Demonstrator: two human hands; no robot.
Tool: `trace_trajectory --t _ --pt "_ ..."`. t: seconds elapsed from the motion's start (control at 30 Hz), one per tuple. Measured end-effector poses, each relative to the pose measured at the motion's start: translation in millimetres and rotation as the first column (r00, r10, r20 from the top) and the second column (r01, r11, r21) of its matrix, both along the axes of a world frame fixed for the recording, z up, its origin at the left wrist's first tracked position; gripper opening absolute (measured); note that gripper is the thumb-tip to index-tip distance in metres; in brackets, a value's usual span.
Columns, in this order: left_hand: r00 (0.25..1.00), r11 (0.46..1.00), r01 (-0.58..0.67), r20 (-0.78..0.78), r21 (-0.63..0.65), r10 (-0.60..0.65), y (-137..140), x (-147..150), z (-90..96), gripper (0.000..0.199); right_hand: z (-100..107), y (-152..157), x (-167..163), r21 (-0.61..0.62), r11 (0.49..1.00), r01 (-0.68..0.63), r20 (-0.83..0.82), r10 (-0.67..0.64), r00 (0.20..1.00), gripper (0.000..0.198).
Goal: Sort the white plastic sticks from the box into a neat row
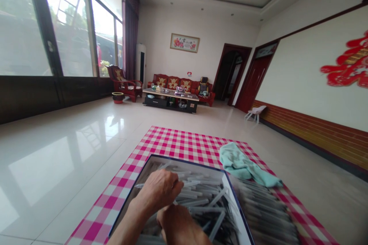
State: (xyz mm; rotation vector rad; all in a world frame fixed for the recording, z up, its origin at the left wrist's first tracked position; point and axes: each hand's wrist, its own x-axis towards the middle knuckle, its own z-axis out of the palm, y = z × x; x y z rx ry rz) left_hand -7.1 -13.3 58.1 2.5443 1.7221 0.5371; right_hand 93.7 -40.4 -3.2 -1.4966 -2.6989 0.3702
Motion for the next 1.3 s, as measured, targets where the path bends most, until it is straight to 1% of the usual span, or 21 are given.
trace_trajectory --t 0.13,0.2,0.27,0.33,0.4,0.47,0.57,0.6,0.67,0.7,0.73,0.77,0.8,0.83,0.9,0.97,1.03,1.17,1.3 --pt "1.000 1.000 0.013 0.004 -0.002 -0.013 -0.6 -0.4 0.1 0.038 -18.7 -3.1 1.8 0.060 0.982 0.177 -0.020 -0.177 0.984 0.029" --pt "1.000 1.000 0.018 0.007 -0.004 -0.018 -0.1 -0.3 -0.5 0.038 -25.4 -4.7 3.5 0.096 0.976 0.193 -0.069 -0.187 0.980 0.030" --pt "1.000 1.000 0.010 0.011 -0.016 -0.010 1.1 -0.3 -1.5 0.037 -29.1 -2.9 1.6 0.074 0.974 0.216 -0.088 -0.209 0.974 0.031" --pt "0.999 1.000 0.007 0.033 -0.028 -0.006 2.8 -0.7 -2.5 0.034 -30.6 2.3 -4.6 0.013 0.952 0.304 -0.054 -0.303 0.951 0.033" --pt "0.997 0.999 0.033 0.072 -0.038 -0.030 4.6 -1.6 -3.7 0.030 -30.9 8.2 -13.0 -0.041 0.921 0.387 -0.010 -0.388 0.922 0.034" --pt "0.992 0.995 0.082 0.104 -0.048 -0.077 6.1 -2.8 -4.8 0.027 -29.2 10.7 -18.9 -0.083 0.905 0.418 0.002 -0.419 0.908 0.034" --pt "0.986 0.991 0.127 0.113 -0.044 -0.121 6.7 -3.9 -6.1 0.024 -17.8 5.5 -13.2 -0.122 0.889 0.442 -0.036 -0.449 0.893 0.031" --pt "0.986 0.991 0.131 0.111 -0.036 -0.126 6.6 -4.0 -6.4 0.024 -10.5 2.8 -5.9 -0.117 0.883 0.455 -0.058 -0.463 0.884 0.029" --pt "0.984 0.991 0.132 0.120 -0.008 -0.130 5.9 -3.8 -6.8 0.024 9.2 0.4 15.7 -0.088 0.897 0.434 -0.142 -0.443 0.885 0.026" --pt "0.982 0.991 0.133 0.131 0.009 -0.133 5.5 -3.6 -7.2 0.024 20.8 1.5 28.8 -0.078 0.907 0.415 -0.178 -0.422 0.889 0.023" --pt "0.980 0.991 0.134 0.145 0.028 -0.137 5.2 -3.4 -7.7 0.024 32.5 4.3 42.1 -0.030 0.947 0.321 -0.295 -0.315 0.902 0.021" --pt "0.977 0.989 0.137 0.161 0.049 -0.143 5.1 -3.2 -8.4 0.025 43.6 8.5 54.7 0.006 0.966 0.257 -0.382 -0.235 0.894 0.019" --pt "0.973 0.988 0.140 0.175 0.070 -0.150 5.1 -3.0 -9.5 0.025 53.2 13.3 65.7 0.014 0.977 0.214 -0.452 -0.185 0.873 0.019" --pt "0.970 0.986 0.145 0.186 0.086 -0.158 5.2 -2.8 -10.8 0.026 60.7 18.2 74.5 0.044 0.971 0.234 -0.537 -0.175 0.825 0.018" --pt "0.964 0.981 0.159 0.198 0.113 -0.179 5.7 -2.5 -13.8 0.026 68.0 25.7 84.7 0.027 0.960 0.279 -0.681 -0.187 0.708 0.017" --pt "0.955 0.973 0.171 0.217 0.152 -0.202 6.2 -2.0 -16.6 0.026 66.0 28.8 86.2 -0.030 0.955 0.296 -0.780 -0.207 0.590 0.016" --pt "0.943 0.964 0.184 0.241 0.191 -0.228 5.9 -1.4 -17.7 0.026 59.0 28.7 82.5 -0.070 0.959 0.275 -0.835 -0.207 0.510 0.017" --pt "0.923 0.953 0.217 0.275 0.210 -0.271 2.4 1.2 -13.7 0.028 48.1 27.4 73.7 -0.076 0.967 0.241 -0.892 -0.174 0.418 0.018" --pt "0.921 0.957 0.230 0.278 0.176 -0.273 -1.9 5.3 -6.5 0.028 47.9 28.2 72.2 -0.138 0.967 0.214 -0.916 -0.207 0.344 0.019"
